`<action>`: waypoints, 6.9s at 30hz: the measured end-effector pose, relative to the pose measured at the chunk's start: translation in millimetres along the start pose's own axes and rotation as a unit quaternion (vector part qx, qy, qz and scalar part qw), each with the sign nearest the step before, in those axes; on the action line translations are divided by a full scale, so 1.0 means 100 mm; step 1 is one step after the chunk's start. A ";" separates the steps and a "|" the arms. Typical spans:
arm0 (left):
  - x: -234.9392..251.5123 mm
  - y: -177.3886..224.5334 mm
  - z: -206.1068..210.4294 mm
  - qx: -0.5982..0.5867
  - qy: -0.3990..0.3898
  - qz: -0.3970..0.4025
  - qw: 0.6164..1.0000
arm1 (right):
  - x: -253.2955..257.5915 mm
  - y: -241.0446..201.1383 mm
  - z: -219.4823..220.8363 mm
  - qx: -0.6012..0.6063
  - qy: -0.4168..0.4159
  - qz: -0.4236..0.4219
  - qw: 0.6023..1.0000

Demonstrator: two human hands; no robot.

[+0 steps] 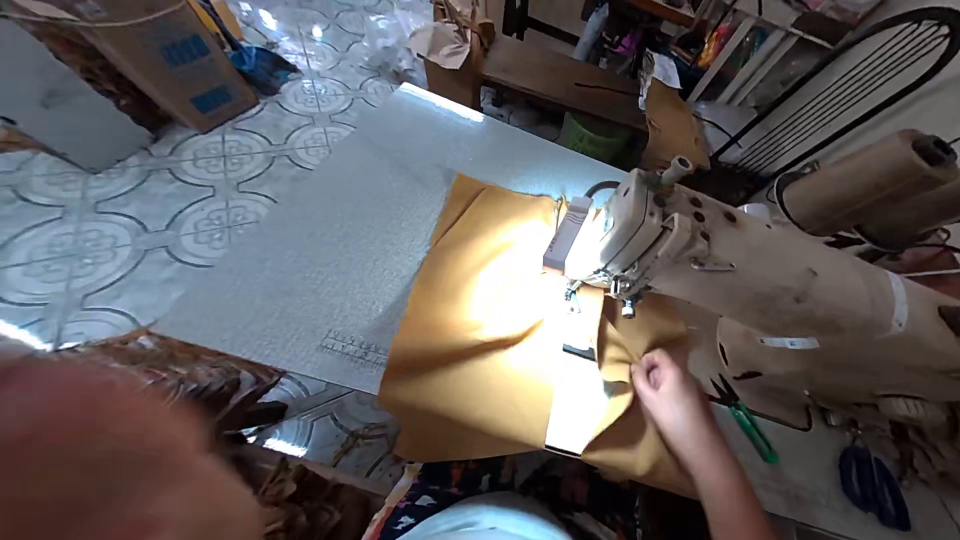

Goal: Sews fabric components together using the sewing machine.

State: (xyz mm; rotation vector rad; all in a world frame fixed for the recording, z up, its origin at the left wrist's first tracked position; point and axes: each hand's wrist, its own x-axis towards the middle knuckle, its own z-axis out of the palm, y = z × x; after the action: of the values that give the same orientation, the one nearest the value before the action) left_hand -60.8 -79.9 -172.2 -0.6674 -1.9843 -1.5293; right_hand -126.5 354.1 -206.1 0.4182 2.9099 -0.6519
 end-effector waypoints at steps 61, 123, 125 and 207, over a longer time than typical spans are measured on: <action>1.48 -1.38 2.00 0.069 -0.500 -0.011 0.863 | -0.36 -0.41 0.91 -0.009 0.255 -0.367 0.895; 0.92 -0.95 2.32 0.324 -0.411 0.101 0.846 | -0.60 -0.53 1.01 -0.029 0.224 -0.312 0.923; 0.89 -0.94 2.26 0.316 -0.415 0.061 0.851 | -0.61 -0.53 1.01 -0.036 0.227 -0.311 0.922; 0.72 -1.38 2.01 0.120 -0.398 0.219 0.883 | -0.24 -0.34 0.91 -0.034 0.248 -0.325 0.912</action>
State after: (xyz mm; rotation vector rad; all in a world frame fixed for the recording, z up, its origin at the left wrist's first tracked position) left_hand -229.8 87.1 -261.8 -1.6967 -2.2817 -0.7537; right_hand -107.5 278.9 -270.0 -0.5102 3.5564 -0.5670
